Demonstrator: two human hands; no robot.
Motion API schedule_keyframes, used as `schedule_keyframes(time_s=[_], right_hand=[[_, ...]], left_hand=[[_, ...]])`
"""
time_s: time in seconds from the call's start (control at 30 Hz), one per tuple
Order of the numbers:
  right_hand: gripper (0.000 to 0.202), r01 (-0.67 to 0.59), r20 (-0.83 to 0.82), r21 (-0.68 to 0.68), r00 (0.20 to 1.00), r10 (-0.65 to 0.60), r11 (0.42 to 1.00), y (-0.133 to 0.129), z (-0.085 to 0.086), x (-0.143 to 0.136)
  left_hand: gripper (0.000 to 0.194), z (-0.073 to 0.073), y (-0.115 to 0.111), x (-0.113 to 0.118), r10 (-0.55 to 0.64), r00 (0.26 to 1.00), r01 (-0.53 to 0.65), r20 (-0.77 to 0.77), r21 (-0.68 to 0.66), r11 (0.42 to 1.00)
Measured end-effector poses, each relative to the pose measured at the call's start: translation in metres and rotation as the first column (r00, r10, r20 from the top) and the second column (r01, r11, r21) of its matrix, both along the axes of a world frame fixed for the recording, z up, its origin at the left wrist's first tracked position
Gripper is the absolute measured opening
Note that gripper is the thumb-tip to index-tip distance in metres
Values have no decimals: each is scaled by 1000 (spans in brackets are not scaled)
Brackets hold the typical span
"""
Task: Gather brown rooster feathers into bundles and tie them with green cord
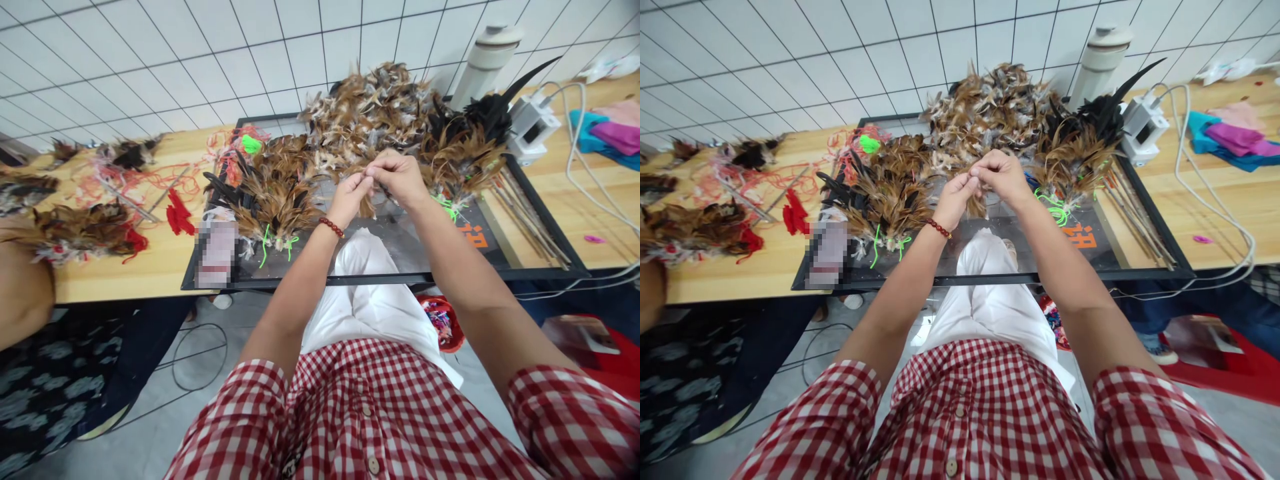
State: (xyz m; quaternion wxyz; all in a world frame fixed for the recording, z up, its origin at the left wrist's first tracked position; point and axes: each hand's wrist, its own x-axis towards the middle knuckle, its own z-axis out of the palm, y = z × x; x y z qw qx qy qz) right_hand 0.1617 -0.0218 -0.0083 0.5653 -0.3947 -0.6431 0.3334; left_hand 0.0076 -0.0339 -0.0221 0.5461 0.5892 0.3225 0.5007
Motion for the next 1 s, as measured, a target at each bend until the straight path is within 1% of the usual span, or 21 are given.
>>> schedule_keyframes(time_s=[0.1, 0.17, 0.2, 0.23, 0.27, 0.33, 0.37, 0.47, 0.57, 0.63, 0.67, 0.7, 0.77, 0.8, 0.87, 0.93, 1.0], right_hand=[[40, 69, 71, 39, 995, -72, 997, 0, 2, 3], [36, 79, 203, 46, 975, -87, 996, -3, 7, 13], [35, 53, 298, 23, 953, -57, 998, -5, 10, 20], [35, 1, 399, -29, 917, 11, 1000, -6, 13, 26], [36, -68, 484, -99, 868, 108, 993, -8, 14, 32], [36, -187, 560, -217, 780, 279, 958, -9, 14, 38], [36, -229, 566, -248, 755, 333, 941, -9, 13, 39], [35, -285, 573, -267, 721, 389, 921, -6, 6, 31], [21, -307, 629, -304, 646, 432, 902, -3, 2, 22], [11, -297, 642, -336, 622, 449, 893, -5, 4, 20], [11, -299, 627, -346, 631, 456, 889, -7, 7, 20], [16, -311, 594, -345, 658, 463, 886, -10, 12, 20], [33, -332, 467, -292, 768, 437, 897, -15, 21, 18], [43, -323, 380, -247, 835, 397, 914, -18, 25, 17], [57, -238, 216, -166, 938, 270, 957, -20, 29, 13], [61, -129, 153, -119, 977, 146, 985, -19, 29, 9], [59, -45, 202, -60, 978, 57, 997, -16, 25, 7]], left_hand=[[42, 1, 4, -2, 138, 990, -138, -36, 3, 990], [39, 3, 8, -5, 252, 967, -253, -32, -14, 967], [38, 3, 10, -7, 305, 952, -306, -23, -25, 952], [38, 4, 12, -8, 348, 937, -348, -10, -39, 937], [38, 4, 14, -10, 376, 927, -375, 4, -58, 925], [39, 3, 18, -12, 401, 916, -396, 33, -103, 913], [40, 3, 19, -12, 407, 912, -399, 47, -127, 908], [42, 2, 21, -14, 418, 905, -397, 77, -199, 896], [41, 2, 21, -14, 376, 920, -338, 111, -263, 904], [40, 2, 21, -14, 320, 937, -271, 138, -289, 918], [39, 2, 20, -14, 295, 944, -242, 150, -297, 924], [38, 1, 20, -13, 274, 949, -217, 158, -302, 928], [37, 0, 17, -10, 241, 958, -187, 155, -297, 936], [37, 0, 16, -8, 226, 963, -177, 145, -290, 941], [36, -1, 12, -4, 187, 975, -149, 118, -275, 950], [34, -1, 8, -1, 143, 985, -112, 101, -265, 958], [33, 0, 6, -1, 101, 991, -73, 92, -263, 962]])
